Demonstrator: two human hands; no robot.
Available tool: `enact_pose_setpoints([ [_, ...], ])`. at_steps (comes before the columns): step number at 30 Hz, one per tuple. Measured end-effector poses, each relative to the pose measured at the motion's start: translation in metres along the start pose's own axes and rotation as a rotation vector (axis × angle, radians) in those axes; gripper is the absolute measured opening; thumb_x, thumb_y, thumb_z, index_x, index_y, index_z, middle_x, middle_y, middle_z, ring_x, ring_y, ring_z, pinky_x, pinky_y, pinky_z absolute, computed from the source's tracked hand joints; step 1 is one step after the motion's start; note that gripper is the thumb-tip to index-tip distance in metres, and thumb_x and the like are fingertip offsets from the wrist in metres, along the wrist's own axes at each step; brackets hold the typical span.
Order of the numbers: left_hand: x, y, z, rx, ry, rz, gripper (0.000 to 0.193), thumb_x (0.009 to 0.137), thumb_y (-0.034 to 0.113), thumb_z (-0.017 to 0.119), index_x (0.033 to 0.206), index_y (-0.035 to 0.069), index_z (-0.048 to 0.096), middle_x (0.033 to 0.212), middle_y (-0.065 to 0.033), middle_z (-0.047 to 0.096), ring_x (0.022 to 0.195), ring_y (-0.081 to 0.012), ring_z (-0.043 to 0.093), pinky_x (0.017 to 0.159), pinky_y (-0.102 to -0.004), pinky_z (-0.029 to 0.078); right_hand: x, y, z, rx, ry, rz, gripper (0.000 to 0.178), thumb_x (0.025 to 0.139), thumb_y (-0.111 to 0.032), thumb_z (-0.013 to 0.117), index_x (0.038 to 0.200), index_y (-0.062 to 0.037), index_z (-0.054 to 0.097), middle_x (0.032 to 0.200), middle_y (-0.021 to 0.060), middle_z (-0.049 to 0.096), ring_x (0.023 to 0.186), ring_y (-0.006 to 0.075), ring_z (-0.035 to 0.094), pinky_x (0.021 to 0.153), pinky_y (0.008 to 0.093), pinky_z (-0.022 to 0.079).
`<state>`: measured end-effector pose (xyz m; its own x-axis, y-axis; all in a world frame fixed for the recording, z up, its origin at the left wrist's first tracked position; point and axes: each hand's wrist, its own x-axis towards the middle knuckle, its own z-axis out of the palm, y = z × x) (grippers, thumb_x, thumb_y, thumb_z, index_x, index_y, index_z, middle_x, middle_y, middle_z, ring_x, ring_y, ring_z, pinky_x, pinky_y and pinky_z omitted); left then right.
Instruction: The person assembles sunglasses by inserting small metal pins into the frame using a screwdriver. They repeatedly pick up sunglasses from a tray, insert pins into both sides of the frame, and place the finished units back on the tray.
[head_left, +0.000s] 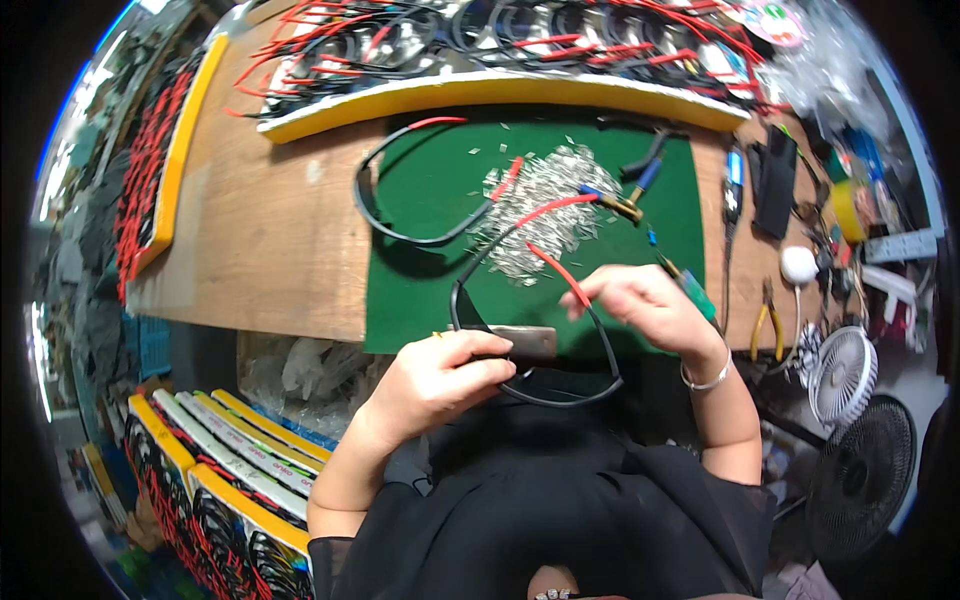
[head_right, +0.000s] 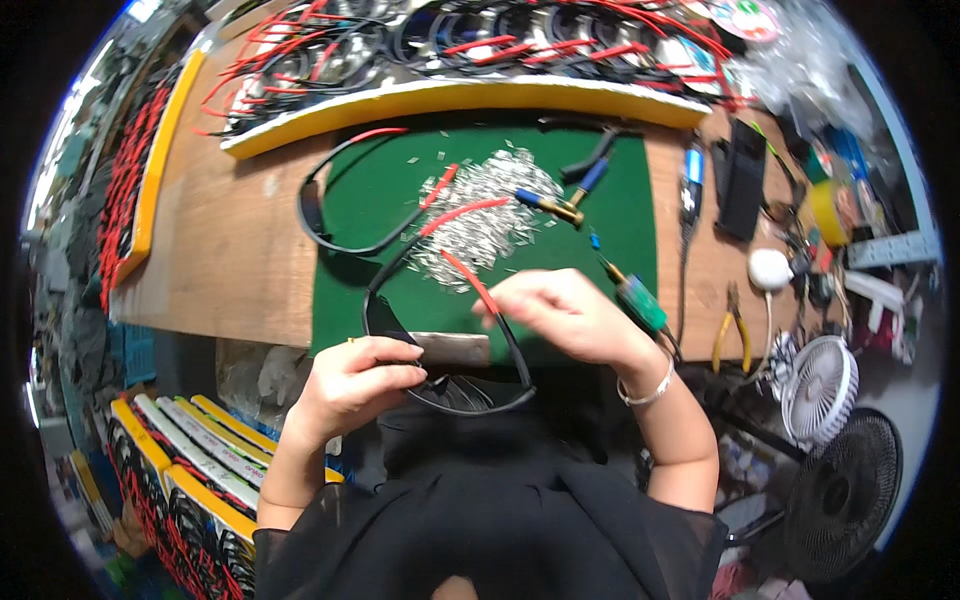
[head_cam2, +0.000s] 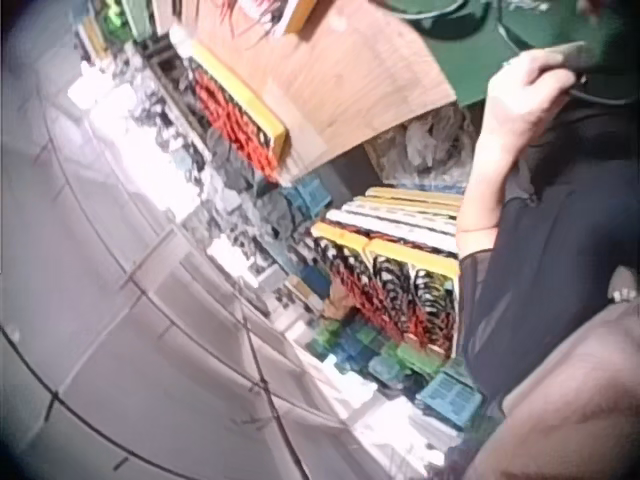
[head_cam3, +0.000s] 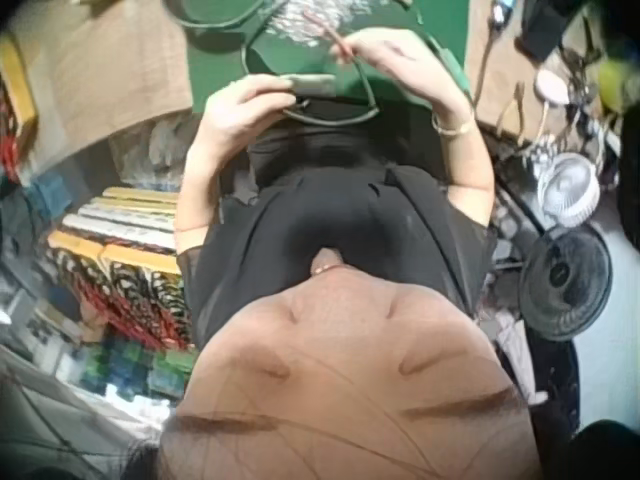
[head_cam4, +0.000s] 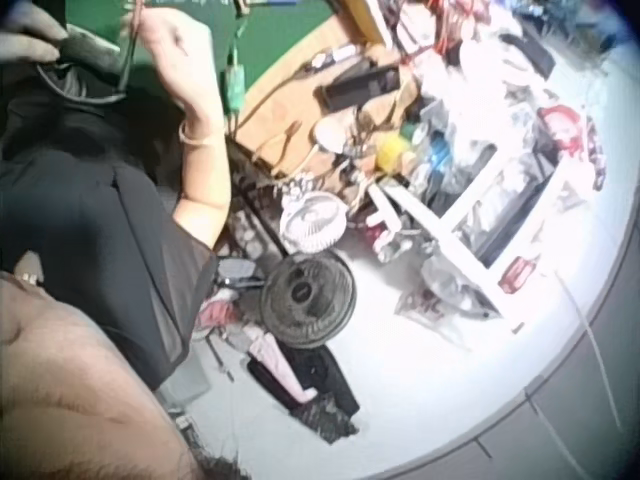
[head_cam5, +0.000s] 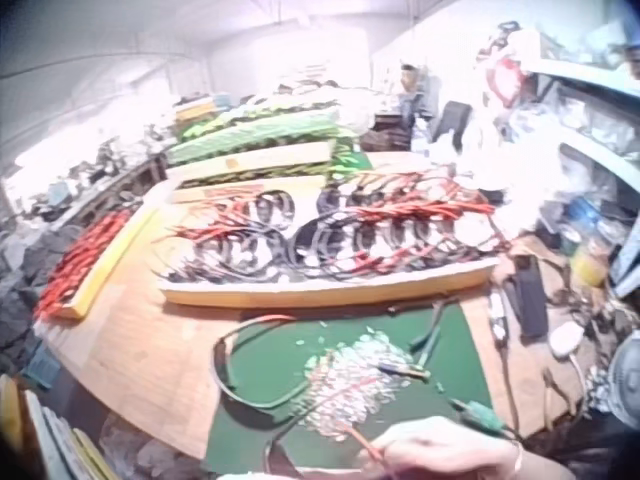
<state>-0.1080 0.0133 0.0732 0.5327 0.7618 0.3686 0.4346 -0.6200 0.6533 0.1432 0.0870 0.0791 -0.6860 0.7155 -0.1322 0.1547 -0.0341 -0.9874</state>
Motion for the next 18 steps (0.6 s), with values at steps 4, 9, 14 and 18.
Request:
enact_pose_setpoints([
  [4,0.013,0.003,0.022,-0.015,-0.185,0.124,0.021,0.068,0.007,0.063,0.089,0.008,0.061,0.091,-0.0059,0.060,0.074,-0.0206,0.061,0.060,-0.0284,0.050,-0.019,0.015,0.001,0.186,-0.376,0.208,0.020,0.087,-0.015,0.054,0.090,0.0019,0.064,0.076,0.0056,0.064,0.071,0.0094,0.058,0.066,0.0215,0.044],
  [9,0.018,-0.006,0.018,-0.020,-0.120,0.094,0.027,0.062,0.005,0.067,0.088,0.007,0.061,0.094,-0.0060,0.060,0.074,-0.0220,0.060,0.064,-0.0296,0.049,-0.047,0.011,-0.008,0.407,-0.003,0.174,0.016,0.086,-0.016,0.055,0.082,-0.0009,0.055,0.076,0.0065,0.061,0.051,0.0056,0.049,0.046,0.0171,0.040],
  [14,0.004,-0.015,0.041,-0.528,0.230,-0.287,0.044,0.069,-0.010,0.056,0.110,0.004,0.052,0.117,-0.0120,0.050,0.101,-0.0237,0.054,0.082,-0.0313,0.046,-0.061,-0.015,0.007,0.082,0.100,-0.333,0.010,0.079,-0.008,0.063,0.081,0.0014,0.059,0.079,0.0110,0.062,0.061,0.0165,0.060,0.053,0.0241,0.048],
  [18,0.010,0.000,0.077,-1.314,0.315,-0.812,0.058,0.085,0.014,0.055,0.133,0.003,0.025,0.129,-0.0138,0.039,0.108,-0.0237,0.051,0.085,-0.0329,0.046,-0.052,-0.030,0.028,-0.305,-0.037,-0.457,0.011,0.075,-0.007,0.065,0.082,-0.0025,0.058,0.076,0.0079,0.059,0.065,0.0218,0.060,0.057,0.0287,0.049],
])
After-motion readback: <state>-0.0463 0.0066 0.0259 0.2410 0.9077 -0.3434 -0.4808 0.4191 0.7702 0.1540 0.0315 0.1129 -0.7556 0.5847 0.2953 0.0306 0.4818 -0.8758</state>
